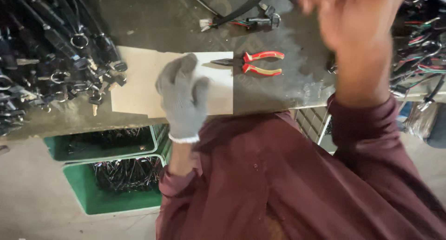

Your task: The person repeatedly strips the outer insulation from black electrical cables using red-handled pliers. They hold each cable with a gloved left hand, cut the sheath, and pull it off to expose the inner conductors. The person handles multiple cables one at a time and places the stripped pieces on the workbench.

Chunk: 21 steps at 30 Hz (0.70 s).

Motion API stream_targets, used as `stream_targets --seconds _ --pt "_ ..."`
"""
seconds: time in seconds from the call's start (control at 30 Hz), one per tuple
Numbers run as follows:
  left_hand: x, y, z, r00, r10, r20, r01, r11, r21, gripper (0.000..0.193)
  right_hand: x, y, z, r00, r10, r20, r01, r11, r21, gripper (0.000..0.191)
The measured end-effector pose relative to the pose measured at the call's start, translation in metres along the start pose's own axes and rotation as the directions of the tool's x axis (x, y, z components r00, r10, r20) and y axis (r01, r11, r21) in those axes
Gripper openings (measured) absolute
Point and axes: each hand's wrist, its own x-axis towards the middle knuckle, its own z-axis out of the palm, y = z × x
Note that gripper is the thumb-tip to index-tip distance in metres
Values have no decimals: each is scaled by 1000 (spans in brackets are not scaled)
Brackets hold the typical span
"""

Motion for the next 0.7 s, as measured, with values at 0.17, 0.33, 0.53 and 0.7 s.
stream_targets --seconds 0.17,0.33,0.53,0.7 --pt "-4 56 25 984 158 86 -103 887 -449 59 -91 -1 34 871 -111 478 -208 799 564 35" --pt "-12 57 59 931 76 357 254 567 -784 46 -106 17 24 937 -8 350 -287 555 781 34" --pt "-18 56 66 801 -276 531 571 86 -816 52 -137 4 28 797 -312 517 27 874 485 27" --pt "-4 65 36 887 -24 461 449 -186 -874 43 -134 3 22 472 -515 715 399 848 348 30"
